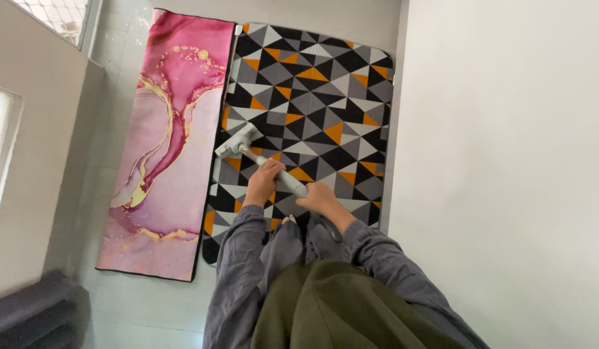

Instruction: The person uses a handheld vacuum cleaner to clean a geometric-patterned rug placed on a tiled floor. They move the vacuum head back and forth across the rug's surface in a repetitive cleaning motion.

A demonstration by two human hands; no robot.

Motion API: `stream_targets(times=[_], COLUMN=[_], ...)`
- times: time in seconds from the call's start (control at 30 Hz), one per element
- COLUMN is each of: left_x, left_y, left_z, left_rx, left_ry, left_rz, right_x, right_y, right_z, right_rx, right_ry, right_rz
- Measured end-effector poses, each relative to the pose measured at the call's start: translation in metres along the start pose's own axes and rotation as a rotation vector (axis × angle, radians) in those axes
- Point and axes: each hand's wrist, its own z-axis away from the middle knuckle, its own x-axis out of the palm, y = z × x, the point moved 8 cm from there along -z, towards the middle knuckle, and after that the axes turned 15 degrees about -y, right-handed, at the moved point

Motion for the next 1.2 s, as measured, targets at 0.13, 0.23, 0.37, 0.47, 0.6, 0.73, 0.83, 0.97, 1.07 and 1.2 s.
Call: stream_targets(times=[0.13, 0.23, 0.37, 0.47, 0.6, 0.73, 0.83, 0.97, 1.07, 1.2], left_x=[0.016, 0.034, 0.057, 0.076, 0.110, 0.149, 0.180, 0.204, 0.219, 0.245], left_y=[-0.024, -0.028, -0.019, -0.011, 0.002, 0.021, 0.035, 0.064, 0.088, 0.112], left_z=[0.012, 0.020, 0.028, 0.035, 0.047, 0.057, 0.064, 0.073, 0.077, 0.084], left_rx=[-0.070, -0.078, -0.059, -0.120, -0.219, -0.113, -0.127, -0.106, -0.049, -0.024], left_ry=[-0.107, -0.097, -0.085, -0.142, -0.250, -0.208, -0.265, -0.279, -0.245, -0.317], left_rz=[0.003, 0.020, 0.020, 0.066, 0.096, 0.019, 0.004, 0.066, 0.091, 0.061], right_x=[0.034, 0.048, 0.058, 0.059, 0.058, 0.064, 0.069, 0.069, 0.067, 0.069], right_y=[0.008, 0.025, 0.051, 0.067, 0.089, 0.120, 0.148, 0.180, 0.202, 0.227], right_z=[-0.020, -0.022, -0.011, 0.005, 0.033, 0.059, 0.079, 0.107, 0.130, 0.157], right_rx=[0.048, 0.058, 0.105, 0.132, 0.103, 0.167, 0.208, 0.205, 0.230, 0.267], right_ry=[-0.066, -0.086, -0.146, -0.168, -0.171, -0.223, -0.257, -0.239, -0.230, -0.256], right_rz=[0.072, 0.116, 0.110, 0.110, 0.030, 0.105, 0.103, 0.111, 0.082, 0.036])
